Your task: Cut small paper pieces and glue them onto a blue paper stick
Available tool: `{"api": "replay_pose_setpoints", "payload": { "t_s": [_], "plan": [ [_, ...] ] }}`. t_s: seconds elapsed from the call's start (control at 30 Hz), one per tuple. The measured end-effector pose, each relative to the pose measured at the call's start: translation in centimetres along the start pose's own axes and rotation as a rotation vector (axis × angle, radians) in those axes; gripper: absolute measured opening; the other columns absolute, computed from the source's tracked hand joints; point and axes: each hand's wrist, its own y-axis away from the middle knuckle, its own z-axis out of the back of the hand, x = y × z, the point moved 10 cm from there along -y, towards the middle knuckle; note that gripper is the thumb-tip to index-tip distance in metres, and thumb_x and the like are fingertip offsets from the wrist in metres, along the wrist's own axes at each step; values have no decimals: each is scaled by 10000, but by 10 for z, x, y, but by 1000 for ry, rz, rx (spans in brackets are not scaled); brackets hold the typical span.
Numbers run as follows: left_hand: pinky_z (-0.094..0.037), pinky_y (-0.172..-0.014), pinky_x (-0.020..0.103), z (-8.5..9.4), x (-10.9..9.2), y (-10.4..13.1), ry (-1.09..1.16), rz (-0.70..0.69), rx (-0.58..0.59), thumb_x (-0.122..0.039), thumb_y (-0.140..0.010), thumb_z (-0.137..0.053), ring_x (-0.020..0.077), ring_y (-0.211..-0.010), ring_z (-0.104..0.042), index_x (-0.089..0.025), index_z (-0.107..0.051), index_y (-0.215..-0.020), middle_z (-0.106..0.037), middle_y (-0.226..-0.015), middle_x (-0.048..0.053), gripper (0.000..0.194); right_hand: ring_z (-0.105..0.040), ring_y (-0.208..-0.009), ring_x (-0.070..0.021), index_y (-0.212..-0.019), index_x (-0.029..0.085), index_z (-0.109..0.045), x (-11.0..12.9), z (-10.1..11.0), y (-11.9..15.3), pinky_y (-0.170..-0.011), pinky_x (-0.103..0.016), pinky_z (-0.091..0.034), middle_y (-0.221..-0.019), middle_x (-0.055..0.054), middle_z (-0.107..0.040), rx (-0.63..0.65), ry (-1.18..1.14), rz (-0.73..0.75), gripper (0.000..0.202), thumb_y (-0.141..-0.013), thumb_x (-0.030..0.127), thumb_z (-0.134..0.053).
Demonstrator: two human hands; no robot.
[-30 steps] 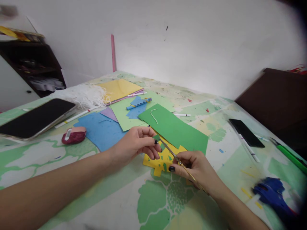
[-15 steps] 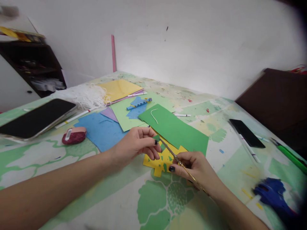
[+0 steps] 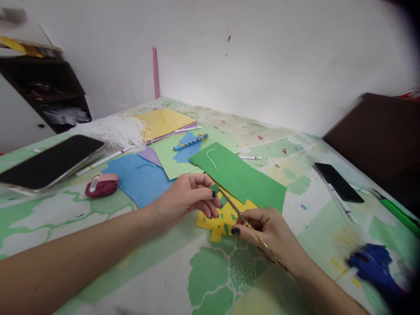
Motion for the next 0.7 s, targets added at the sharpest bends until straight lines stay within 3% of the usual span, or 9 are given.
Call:
{"api": "replay_pose_setpoints", "payload": {
  "t_s": [0.7],
  "plan": [
    [-480,-476,172,-1,-4,1,8,22,-24,-101,-739,-559,119,-536,-642,-135,-503,-748,-675,-663,40,66,-214,-405,-39,-660,129,-586,-7,0,0,-377,-208,-143,-481,65,-287,26,-31,-20,397,-668,515,-675]
  ]
}}
